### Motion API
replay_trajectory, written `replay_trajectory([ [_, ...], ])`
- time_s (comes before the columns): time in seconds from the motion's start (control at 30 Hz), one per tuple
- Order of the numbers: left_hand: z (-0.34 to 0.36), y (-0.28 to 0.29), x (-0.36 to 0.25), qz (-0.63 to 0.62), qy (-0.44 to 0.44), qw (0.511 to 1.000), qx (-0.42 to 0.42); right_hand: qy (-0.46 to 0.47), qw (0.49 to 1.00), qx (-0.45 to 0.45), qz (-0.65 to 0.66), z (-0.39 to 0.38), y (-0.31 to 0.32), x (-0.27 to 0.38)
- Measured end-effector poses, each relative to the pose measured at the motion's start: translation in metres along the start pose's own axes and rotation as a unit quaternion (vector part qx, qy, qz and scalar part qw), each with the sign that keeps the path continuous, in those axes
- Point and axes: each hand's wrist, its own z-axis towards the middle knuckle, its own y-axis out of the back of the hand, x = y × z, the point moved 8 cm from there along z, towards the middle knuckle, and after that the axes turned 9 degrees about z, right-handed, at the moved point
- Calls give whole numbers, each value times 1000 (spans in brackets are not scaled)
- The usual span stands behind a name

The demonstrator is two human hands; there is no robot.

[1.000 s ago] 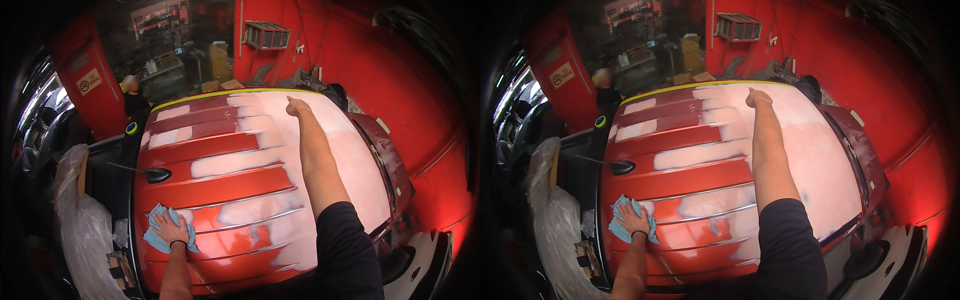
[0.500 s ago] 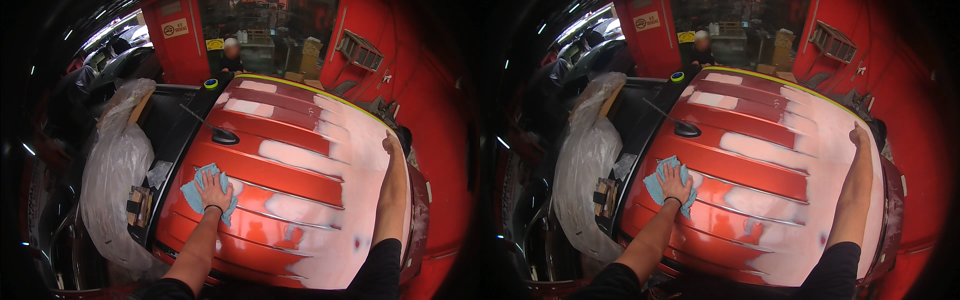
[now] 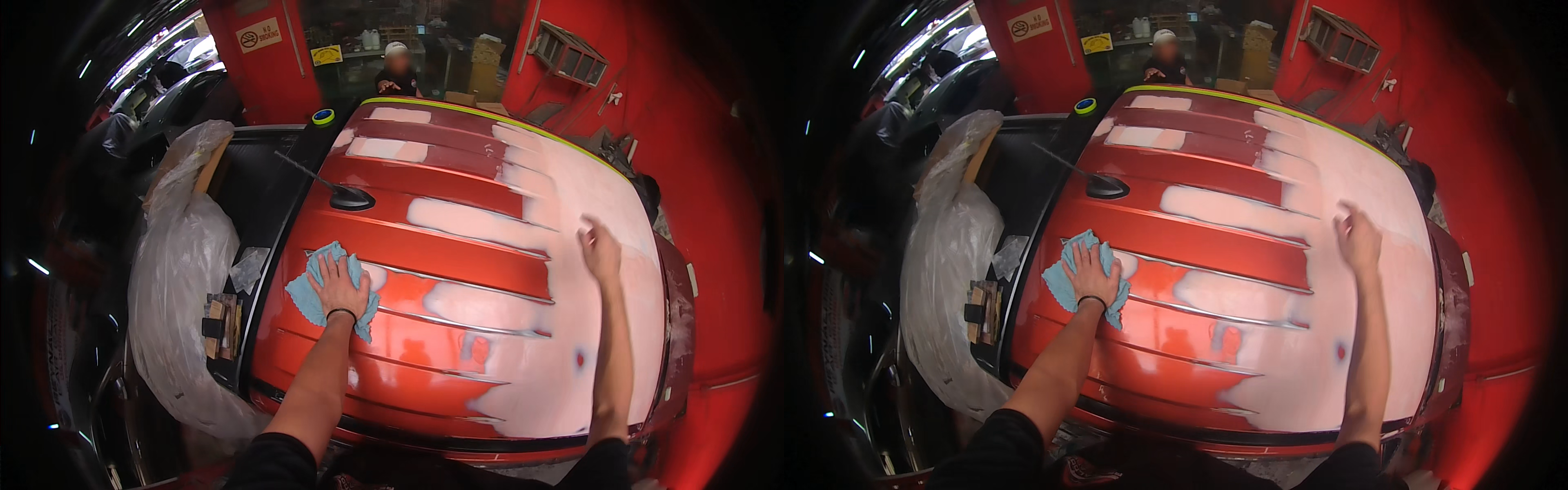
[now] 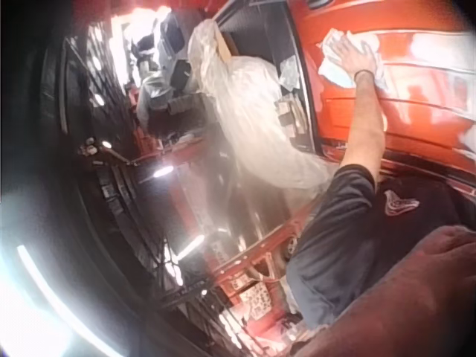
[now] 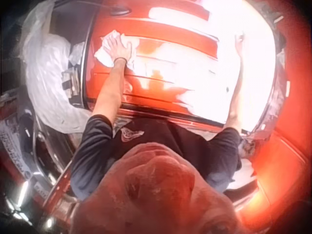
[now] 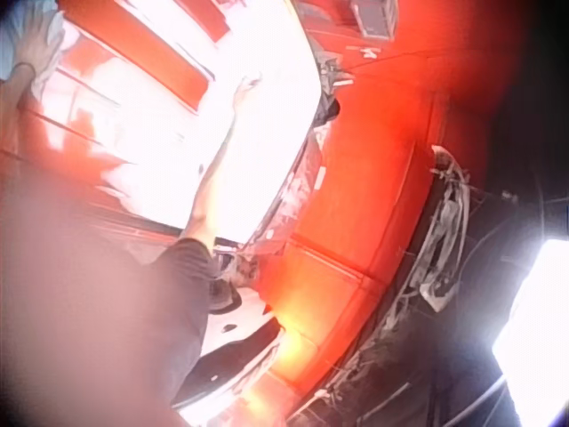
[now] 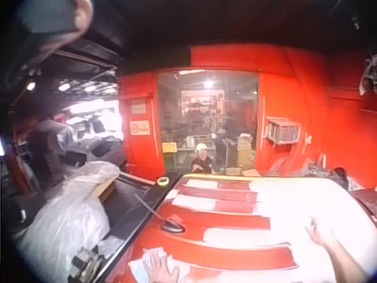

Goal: The person sands the red car's body panels using sanding blocks and scrapers, then wipes the surfaces and the rear window with a cloth and water from a bucket.

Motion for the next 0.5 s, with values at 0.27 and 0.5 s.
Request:
replay_trajectory([
  [0.27,2,-1,-25,-35,-27,999,-26,-144,965,154,158,-141,-8,83],
  [0.5,7,7,-17,-31,-17,999,-26,-186,982,34,30,-179,-9,36],
])
